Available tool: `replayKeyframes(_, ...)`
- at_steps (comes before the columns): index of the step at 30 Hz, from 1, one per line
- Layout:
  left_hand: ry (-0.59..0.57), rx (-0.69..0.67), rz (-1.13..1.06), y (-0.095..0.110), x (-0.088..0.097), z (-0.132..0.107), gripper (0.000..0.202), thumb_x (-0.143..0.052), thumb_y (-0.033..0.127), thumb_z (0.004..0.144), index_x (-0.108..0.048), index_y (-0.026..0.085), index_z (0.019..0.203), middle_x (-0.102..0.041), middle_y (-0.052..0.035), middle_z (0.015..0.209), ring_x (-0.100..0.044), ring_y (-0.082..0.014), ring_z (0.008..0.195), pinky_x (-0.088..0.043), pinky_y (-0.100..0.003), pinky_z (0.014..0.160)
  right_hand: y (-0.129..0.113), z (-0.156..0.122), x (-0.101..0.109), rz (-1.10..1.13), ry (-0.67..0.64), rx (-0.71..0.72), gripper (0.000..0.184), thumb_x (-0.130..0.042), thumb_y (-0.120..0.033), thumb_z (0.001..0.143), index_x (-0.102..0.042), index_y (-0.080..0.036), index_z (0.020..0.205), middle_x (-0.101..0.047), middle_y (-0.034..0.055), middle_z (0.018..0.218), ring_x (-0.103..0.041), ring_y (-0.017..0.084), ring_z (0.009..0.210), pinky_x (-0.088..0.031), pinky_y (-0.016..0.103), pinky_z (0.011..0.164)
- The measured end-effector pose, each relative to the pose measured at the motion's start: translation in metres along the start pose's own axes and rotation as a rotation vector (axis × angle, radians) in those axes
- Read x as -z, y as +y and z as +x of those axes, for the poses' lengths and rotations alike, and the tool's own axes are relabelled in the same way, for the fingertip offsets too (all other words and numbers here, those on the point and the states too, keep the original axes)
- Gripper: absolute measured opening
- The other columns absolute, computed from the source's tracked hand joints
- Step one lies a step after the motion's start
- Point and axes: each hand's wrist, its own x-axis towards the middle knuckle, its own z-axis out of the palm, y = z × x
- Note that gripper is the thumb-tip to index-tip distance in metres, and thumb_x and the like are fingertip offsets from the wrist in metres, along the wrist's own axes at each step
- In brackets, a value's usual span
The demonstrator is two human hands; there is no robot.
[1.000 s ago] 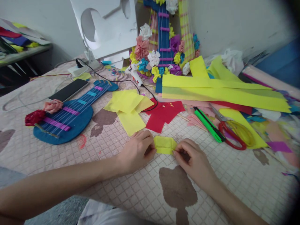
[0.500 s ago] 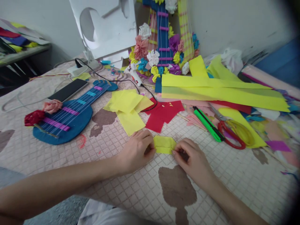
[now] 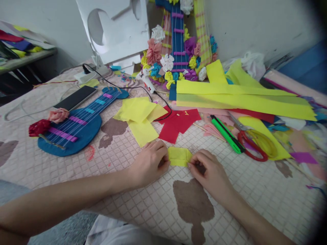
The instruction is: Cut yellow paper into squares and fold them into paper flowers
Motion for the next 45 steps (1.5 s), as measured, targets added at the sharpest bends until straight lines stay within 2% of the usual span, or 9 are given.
replayKeyframes(5, 0.032, 0.048, -0.072, 0.001, 0.000, 0.001, 0.011, -0.053, 0.010, 0.073, -0.052, 0.016, 0.082, -0.055, -0.0045, 0.087, -0.052, -0.0167, 0.082, -0.043, -0.030, 0.071, 0.001, -0.001, 0.001, 0.006, 0.025, -0.020, 0.009, -0.053, -0.015, 0.079, -0.048, -0.022, 0.077, -0.055, 0.0011, 0.075, -0.052, 0.017, 0.071, -0.041, 0.031, 0.063)
replayKeyframes(11, -0.057, -0.005, -0.099, -0.002, 0.006, 0.001, 0.016, -0.051, 0.009, 0.080, -0.063, 0.019, 0.085, -0.057, -0.0047, 0.088, -0.053, -0.0177, 0.088, -0.043, -0.031, 0.077, 0.000, 0.000, 0.004, 0.077, -0.064, -0.009, 0.011, -0.049, -0.013, 0.083, -0.055, -0.022, 0.081, -0.057, 0.0027, 0.082, -0.055, 0.018, 0.077, -0.042, 0.032, 0.068)
replayKeyframes(15, -0.088, 0.014, -0.043, 0.001, 0.009, 0.005, 0.008, -0.056, 0.023, 0.083, -0.062, 0.018, 0.084, -0.057, -0.0043, 0.084, -0.053, -0.0181, 0.085, -0.042, -0.031, 0.075, -0.003, 0.002, 0.000, 0.049, -0.027, -0.029, 0.006, -0.052, -0.021, 0.084, -0.053, -0.021, 0.079, -0.056, 0.0028, 0.079, -0.055, 0.019, 0.075, -0.042, 0.032, 0.066)
replayKeyframes(19, -0.087, 0.062, 0.076, 0.009, 0.007, 0.011, 0.019, -0.060, 0.035, 0.081, -0.058, 0.016, 0.078, -0.057, -0.0036, 0.079, -0.054, -0.0197, 0.081, -0.040, -0.033, 0.070, -0.007, 0.003, -0.009, -0.114, 0.040, -0.027, 0.014, -0.059, -0.029, 0.080, -0.050, -0.020, 0.076, -0.055, 0.0031, 0.076, -0.054, 0.021, 0.076, -0.038, 0.034, 0.065)
replayKeyframes(23, -0.073, 0.066, 0.117, 0.010, 0.003, 0.010, 0.016, -0.064, 0.029, 0.078, -0.055, 0.016, 0.077, -0.057, -0.0028, 0.081, -0.053, -0.0199, 0.081, -0.039, -0.033, 0.071, -0.005, 0.002, -0.011, -0.131, 0.041, -0.023, 0.014, -0.059, -0.027, 0.080, -0.048, -0.021, 0.076, -0.055, 0.0028, 0.077, -0.054, 0.021, 0.076, -0.038, 0.035, 0.067)
replayKeyframes(32, -0.089, 0.126, -0.107, -0.003, 0.007, 0.006, 0.012, -0.063, 0.013, 0.073, -0.055, 0.017, 0.081, -0.057, -0.0016, 0.087, -0.054, -0.0153, 0.080, -0.041, -0.026, 0.069, 0.002, -0.001, 0.001, 0.127, 0.001, -0.062, 0.008, -0.052, -0.014, 0.081, -0.048, -0.021, 0.081, -0.055, 0.0005, 0.076, -0.051, 0.016, 0.071, -0.040, 0.029, 0.063)
replayKeyframes(37, -0.066, 0.192, -0.003, 0.010, 0.005, 0.014, 0.030, -0.065, 0.039, 0.076, -0.048, 0.017, 0.088, -0.058, -0.0030, 0.087, -0.055, -0.0184, 0.078, -0.042, -0.031, 0.068, -0.001, 0.000, -0.006, 0.053, 0.043, -0.101, 0.009, -0.054, -0.025, 0.084, -0.047, -0.020, 0.083, -0.055, 0.0017, 0.077, -0.050, 0.018, 0.070, -0.039, 0.032, 0.064)
replayKeyframes(41, -0.101, 0.154, 0.176, 0.015, 0.002, 0.015, 0.034, -0.067, 0.037, 0.074, -0.046, 0.017, 0.091, -0.057, -0.0048, 0.092, -0.056, -0.0229, 0.084, -0.042, -0.037, 0.073, -0.002, -0.002, -0.011, -0.005, 0.085, -0.105, 0.013, -0.058, -0.022, 0.080, -0.045, -0.020, 0.085, -0.054, 0.0033, 0.082, -0.050, 0.020, 0.075, -0.039, 0.035, 0.068)
replayKeyframes(45, -0.042, 0.164, 0.004, 0.004, 0.005, 0.015, 0.034, -0.066, 0.039, 0.075, -0.046, 0.018, 0.094, -0.057, -0.0039, 0.093, -0.057, -0.0174, 0.076, -0.043, -0.031, 0.066, 0.004, -0.003, -0.004, 0.129, 0.136, -0.129, 0.014, -0.054, -0.026, 0.083, -0.047, -0.020, 0.094, -0.051, 0.0051, 0.089, -0.050, 0.018, 0.075, -0.043, 0.033, 0.066)
